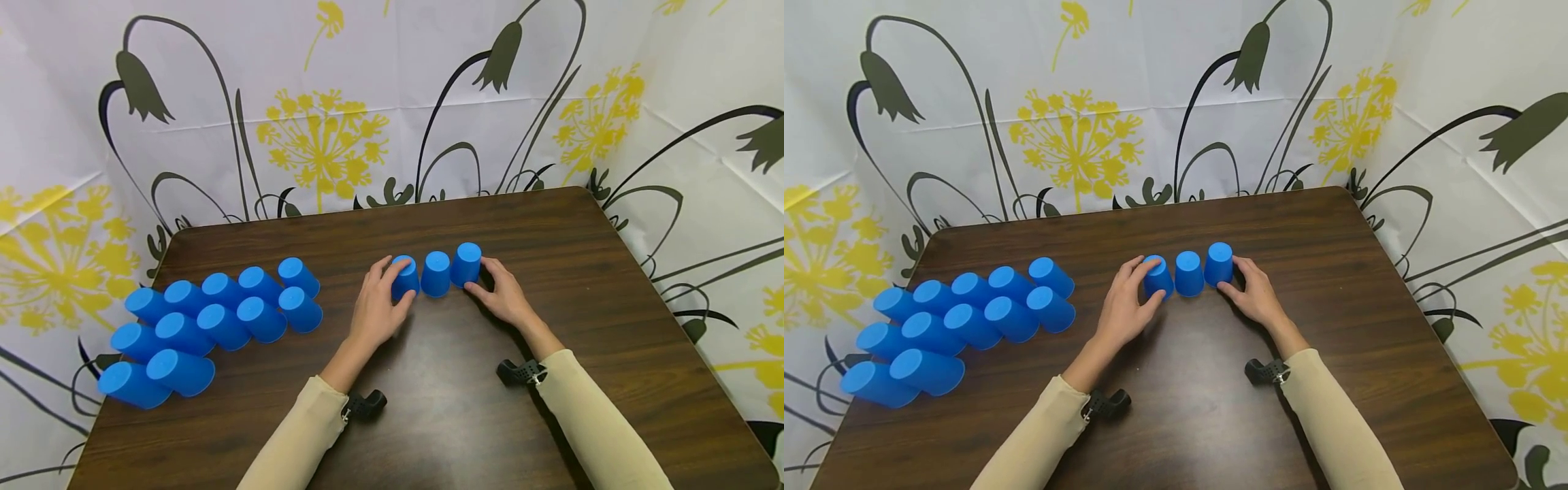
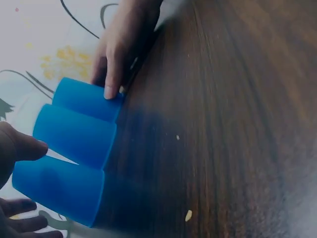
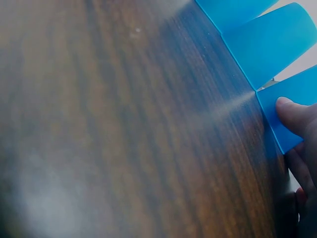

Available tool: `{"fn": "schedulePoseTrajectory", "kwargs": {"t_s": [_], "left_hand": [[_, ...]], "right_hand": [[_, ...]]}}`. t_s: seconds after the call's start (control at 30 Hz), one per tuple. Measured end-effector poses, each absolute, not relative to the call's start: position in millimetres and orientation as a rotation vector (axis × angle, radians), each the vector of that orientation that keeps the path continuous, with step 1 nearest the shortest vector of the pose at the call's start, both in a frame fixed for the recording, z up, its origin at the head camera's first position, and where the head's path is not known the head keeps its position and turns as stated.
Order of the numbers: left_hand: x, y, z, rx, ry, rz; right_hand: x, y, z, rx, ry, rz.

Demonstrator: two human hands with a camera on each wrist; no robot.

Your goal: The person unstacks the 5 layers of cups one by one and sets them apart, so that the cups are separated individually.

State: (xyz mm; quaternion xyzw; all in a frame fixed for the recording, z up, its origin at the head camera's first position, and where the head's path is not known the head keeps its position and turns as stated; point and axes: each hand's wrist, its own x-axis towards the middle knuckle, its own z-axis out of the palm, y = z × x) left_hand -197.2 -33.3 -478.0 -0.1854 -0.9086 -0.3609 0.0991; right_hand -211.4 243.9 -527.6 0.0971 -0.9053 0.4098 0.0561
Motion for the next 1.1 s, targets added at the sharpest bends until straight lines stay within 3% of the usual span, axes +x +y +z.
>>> {"fn": "schedulePoseTrajectory", "kwargs": {"t_s": [0.47, 0.83, 1.1], "left_hand": [[-197, -43, -486, -0.505, -2.495, -1.163], [-131, -122, -479, -0.465, -2.434, -1.228], [-86, -196, -481, -0.094, -2.404, -1.091]], "right_hand": [[-212, 244, -527, 0.303, -2.752, 1.235], [-212, 244, -531, 0.321, -2.713, 1.230], [-211, 244, -529, 0.308, -2.728, 1.258]]}}
